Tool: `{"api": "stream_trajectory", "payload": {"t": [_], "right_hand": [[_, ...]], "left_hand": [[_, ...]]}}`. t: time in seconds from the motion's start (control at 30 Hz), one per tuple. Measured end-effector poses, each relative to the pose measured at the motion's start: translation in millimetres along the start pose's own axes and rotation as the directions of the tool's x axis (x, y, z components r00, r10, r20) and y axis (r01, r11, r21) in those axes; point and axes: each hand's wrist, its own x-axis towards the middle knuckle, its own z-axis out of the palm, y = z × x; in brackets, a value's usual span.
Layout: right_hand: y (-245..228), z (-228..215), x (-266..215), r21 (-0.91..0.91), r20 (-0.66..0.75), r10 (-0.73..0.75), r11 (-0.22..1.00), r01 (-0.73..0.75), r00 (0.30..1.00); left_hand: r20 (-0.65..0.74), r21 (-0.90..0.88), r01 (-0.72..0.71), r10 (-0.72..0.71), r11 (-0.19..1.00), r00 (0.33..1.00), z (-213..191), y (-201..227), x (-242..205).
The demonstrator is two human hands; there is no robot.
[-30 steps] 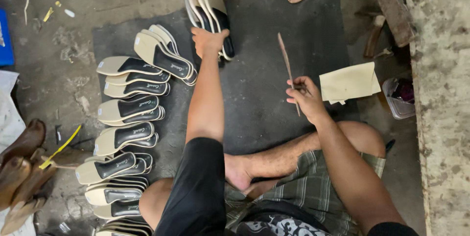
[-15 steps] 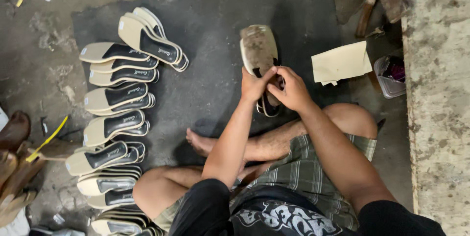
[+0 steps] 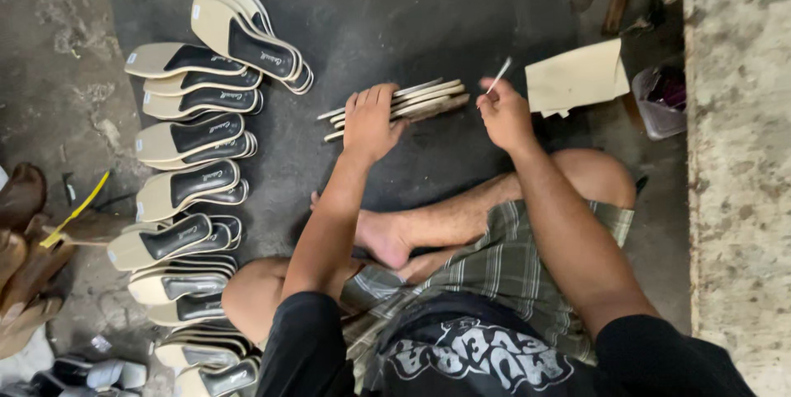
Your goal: The person sits on the floor and assembles slipper soles by inserting a metal pin into a stack of soles using a small tool. They repeatedly pick up stacks of soles, align them, insert the pin, and place the assembled stack aside.
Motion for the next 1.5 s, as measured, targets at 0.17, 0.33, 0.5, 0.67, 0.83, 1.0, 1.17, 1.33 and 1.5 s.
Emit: {"api": "stream_trajectory", "payload": {"t": [0.17,0.33,0.5,0.67,0.83,1.0,1.17,1.33,1.5], "right_hand": [[-17,-6,-4,0.029,0.075,-0.028,0.999,0.025,0.997],[-38,-4,-10,0.102,0.196,-0.102,0.991,0.083,0.975],[-49,-2,-16,0.183,0.312,-0.177,0.975,0.123,0.934],[-57,-4,-16,0.181,0.298,-0.186,0.974,0.136,0.936],[-61,-6,-16,0.197,0.311,-0.216,0.967,0.160,0.926],[-64,-7,-16,0.188,0.324,-0.237,0.965,0.183,0.916],[-59,-5,-15,0.163,0.333,-0.205,0.974,0.158,0.920],[-45,-3,-12,0.174,0.244,-0.130,0.981,0.088,0.961],[-61,-21,-17,0.400,0.045,-0.119,0.912,0.092,0.992]], "left_hand": [[0.061,0.005,-0.017,0.017,1.000,0.998,9,-6,2],[0.040,-0.007,-0.033,0.033,0.999,0.999,4,5,4],[-0.008,-0.064,-0.125,0.124,0.990,0.992,8,19,6],[0.007,-0.008,-0.182,0.182,0.983,0.983,13,23,11],[-0.011,0.027,-0.217,0.217,0.976,0.976,11,22,16],[0.030,0.027,-0.214,0.214,0.976,0.976,8,19,18],[0.051,0.059,-0.220,0.218,0.974,0.975,10,20,20],[0.104,0.006,-0.120,0.119,0.993,0.988,-5,28,17],[0.063,-0.682,0.173,-0.178,0.710,0.982,-40,40,-29]]}}
